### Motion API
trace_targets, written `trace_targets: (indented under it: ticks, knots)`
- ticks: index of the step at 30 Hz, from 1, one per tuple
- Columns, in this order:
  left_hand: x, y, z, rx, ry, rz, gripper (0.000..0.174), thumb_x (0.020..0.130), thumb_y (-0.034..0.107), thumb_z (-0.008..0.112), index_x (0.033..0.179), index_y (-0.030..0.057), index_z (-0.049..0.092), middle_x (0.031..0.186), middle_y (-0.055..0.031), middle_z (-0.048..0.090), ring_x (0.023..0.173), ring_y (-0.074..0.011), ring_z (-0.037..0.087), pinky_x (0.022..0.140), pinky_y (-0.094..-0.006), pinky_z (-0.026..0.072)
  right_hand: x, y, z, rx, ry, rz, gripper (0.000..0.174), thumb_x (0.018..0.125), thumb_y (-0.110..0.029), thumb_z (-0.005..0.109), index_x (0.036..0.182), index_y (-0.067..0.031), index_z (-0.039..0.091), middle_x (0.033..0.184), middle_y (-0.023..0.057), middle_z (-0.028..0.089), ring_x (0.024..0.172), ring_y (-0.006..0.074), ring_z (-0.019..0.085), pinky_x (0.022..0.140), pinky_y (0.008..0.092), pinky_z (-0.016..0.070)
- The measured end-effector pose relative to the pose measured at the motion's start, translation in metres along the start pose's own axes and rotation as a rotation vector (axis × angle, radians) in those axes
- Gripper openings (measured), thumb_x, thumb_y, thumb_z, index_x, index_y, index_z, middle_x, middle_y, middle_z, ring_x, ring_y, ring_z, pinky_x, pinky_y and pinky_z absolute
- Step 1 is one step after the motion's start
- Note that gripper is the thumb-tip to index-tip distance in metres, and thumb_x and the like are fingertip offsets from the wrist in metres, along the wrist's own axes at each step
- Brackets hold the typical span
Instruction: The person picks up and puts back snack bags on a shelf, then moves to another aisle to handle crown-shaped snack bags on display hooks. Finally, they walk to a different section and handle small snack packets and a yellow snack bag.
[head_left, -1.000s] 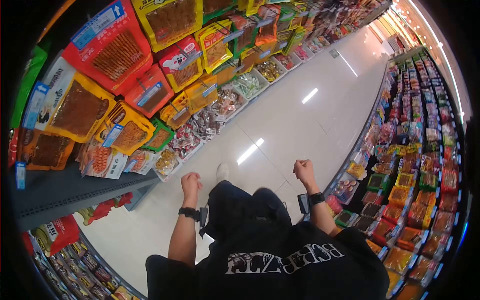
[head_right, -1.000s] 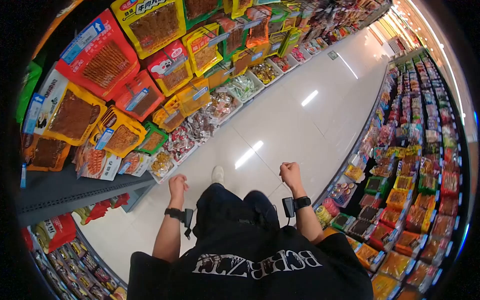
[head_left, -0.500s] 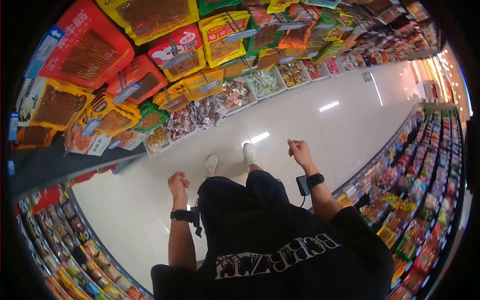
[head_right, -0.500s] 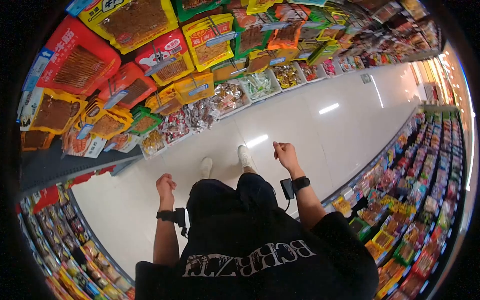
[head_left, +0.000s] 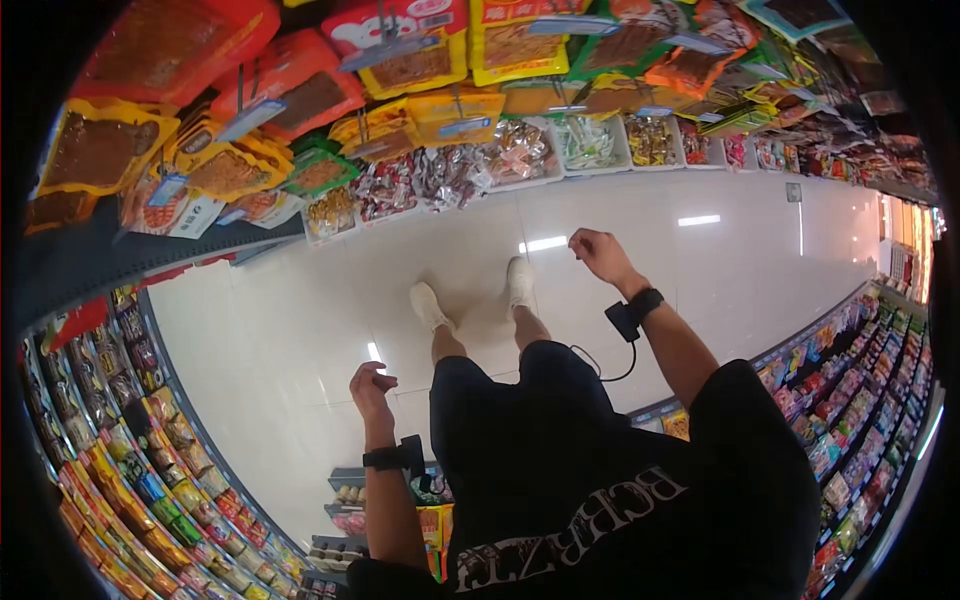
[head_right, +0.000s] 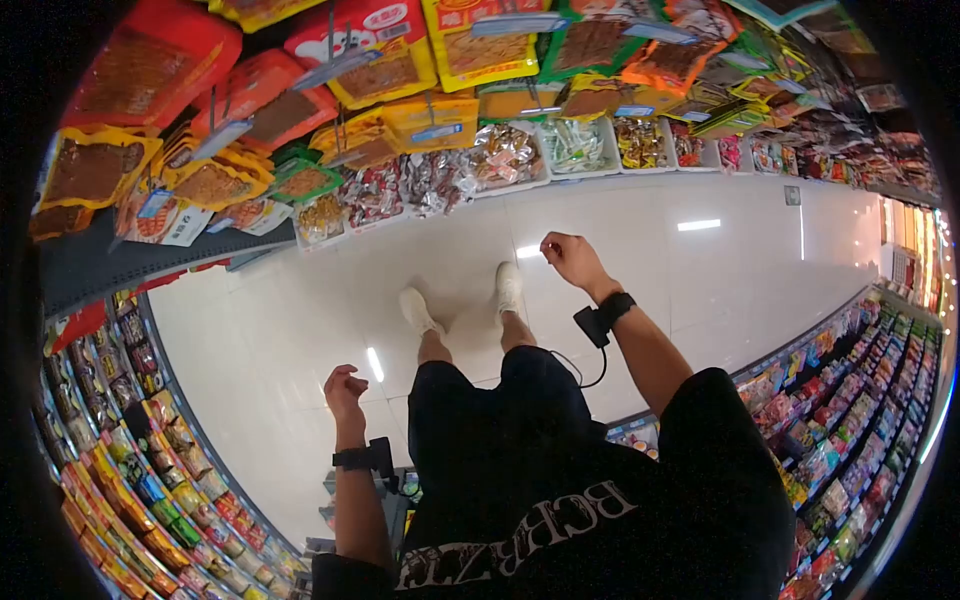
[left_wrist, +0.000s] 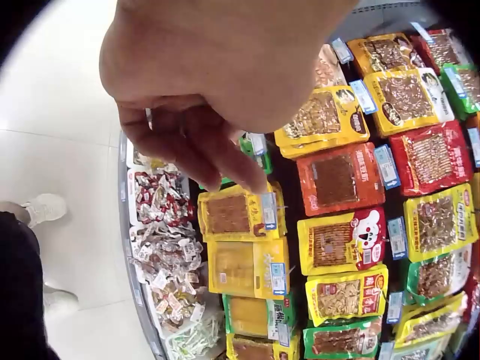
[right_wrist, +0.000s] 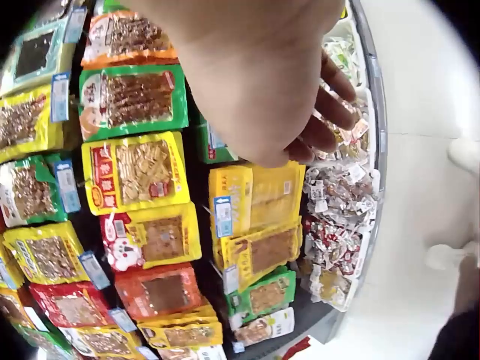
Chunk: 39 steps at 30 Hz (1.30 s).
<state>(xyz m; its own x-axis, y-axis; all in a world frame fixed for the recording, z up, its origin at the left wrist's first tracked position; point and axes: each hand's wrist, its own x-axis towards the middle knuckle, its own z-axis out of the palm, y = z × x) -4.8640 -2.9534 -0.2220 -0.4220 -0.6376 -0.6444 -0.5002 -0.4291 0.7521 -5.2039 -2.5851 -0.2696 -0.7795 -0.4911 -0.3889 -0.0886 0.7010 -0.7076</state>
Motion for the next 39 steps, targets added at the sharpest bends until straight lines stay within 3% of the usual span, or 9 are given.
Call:
trace_targets:
  ticks: [9, 17, 22, 25, 27, 30, 34, 36, 39]
  knots:
    - [0.115, -0.048, -0.020, -0.047, -0.160, -0.258, 0.031, 0.096, 0.017, 0.047, 0.122, 0.0086, 0.061, 0.084, -0.0067, 0.069, 0.078, -0.0151, 0.064, 0.068, -0.0275, 0.0462, 0.113, 0.003, 0.111, -0.078, -0.067, 0.068, 0.018, 0.094, -0.018, 0.059, 0.099, -0.0036, 0.068, 0.084, 0.0128, 0.071, 0.075, 0.0268, 0.069, 0.072, 0.0372, 0.0541]
    - [0.241, -0.129, 0.006, -0.554, -0.102, -0.486, 0.033, 0.098, 0.026, 0.053, 0.127, 0.0106, 0.057, 0.099, -0.0018, 0.059, 0.085, -0.0141, 0.054, 0.074, -0.0288, 0.0427, 0.224, 0.038, 0.274, 0.027, -0.145, 0.170, 0.020, 0.095, -0.018, 0.060, 0.103, -0.0016, 0.069, 0.092, 0.0110, 0.073, 0.080, 0.0202, 0.071, 0.075, 0.0323, 0.0578]
    - [0.292, -0.220, 0.042, -0.927, -0.081, -0.578, 0.031, 0.099, 0.024, 0.056, 0.127, 0.0112, 0.056, 0.097, 0.0001, 0.060, 0.082, -0.0123, 0.055, 0.072, -0.0275, 0.0451, 0.303, 0.079, 0.388, -0.149, -0.054, -0.012, 0.022, 0.090, -0.024, 0.064, 0.100, -0.0060, 0.072, 0.089, 0.0166, 0.072, 0.081, 0.0343, 0.070, 0.077, 0.0410, 0.0551]
    - [0.313, -0.271, 0.056, -0.942, -0.038, -0.650, 0.030, 0.099, 0.023, 0.057, 0.126, 0.0107, 0.057, 0.097, -0.0002, 0.062, 0.081, -0.0127, 0.057, 0.073, -0.0279, 0.0464, 0.357, 0.075, 0.435, -0.179, 0.032, -0.156, 0.019, 0.089, -0.020, 0.061, 0.097, -0.0069, 0.072, 0.087, 0.0191, 0.070, 0.085, 0.0359, 0.069, 0.077, 0.0434, 0.0545]
    - [0.324, -0.294, 0.058, -0.933, -0.040, -0.652, 0.030, 0.098, 0.023, 0.058, 0.125, 0.0105, 0.058, 0.100, -0.0008, 0.063, 0.082, -0.0126, 0.057, 0.073, -0.0278, 0.0466, 0.393, 0.064, 0.463, -0.199, 0.016, -0.071, 0.019, 0.088, -0.020, 0.059, 0.097, -0.0074, 0.071, 0.089, 0.0212, 0.070, 0.085, 0.0368, 0.068, 0.078, 0.0455, 0.0540]
    - [0.344, -0.310, 0.050, -0.851, -0.028, -0.570, 0.032, 0.098, 0.027, 0.058, 0.125, 0.0103, 0.059, 0.101, -0.0006, 0.062, 0.085, -0.0118, 0.055, 0.072, -0.0264, 0.0449, 0.437, 0.038, 0.497, -0.220, 0.035, -0.215, 0.026, 0.092, -0.025, 0.060, 0.108, -0.0058, 0.070, 0.097, 0.0215, 0.069, 0.096, 0.0387, 0.067, 0.084, 0.0445, 0.0534]
    - [0.369, -0.303, 0.029, -0.716, -0.040, -0.558, 0.034, 0.096, 0.032, 0.060, 0.124, 0.0117, 0.059, 0.101, 0.0004, 0.059, 0.086, -0.0122, 0.053, 0.074, -0.0267, 0.0415, 0.481, 0.025, 0.556, -0.189, 0.089, -0.183, 0.026, 0.087, -0.026, 0.060, 0.097, -0.0044, 0.069, 0.095, 0.0227, 0.069, 0.091, 0.0393, 0.067, 0.083, 0.0483, 0.0530]
    - [0.374, -0.303, 0.019, -0.659, -0.040, -0.540, 0.034, 0.096, 0.032, 0.060, 0.124, 0.0122, 0.059, 0.102, 0.0008, 0.059, 0.087, -0.0118, 0.052, 0.074, -0.0270, 0.0409, 0.490, 0.027, 0.575, -0.357, 0.257, -0.242, 0.024, 0.087, -0.025, 0.059, 0.100, -0.0067, 0.069, 0.101, 0.0203, 0.068, 0.097, 0.0372, 0.066, 0.084, 0.0472, 0.0530]
    - [0.378, -0.299, 0.012, -0.592, -0.034, -0.524, 0.033, 0.097, 0.032, 0.059, 0.123, 0.0131, 0.059, 0.104, 0.0019, 0.057, 0.088, -0.0108, 0.050, 0.075, -0.0274, 0.0392, 0.501, 0.031, 0.581, -0.410, 0.241, -0.143, 0.027, 0.086, -0.026, 0.059, 0.104, -0.0076, 0.067, 0.112, 0.0157, 0.066, 0.111, 0.0332, 0.060, 0.091, 0.0433, 0.0493]
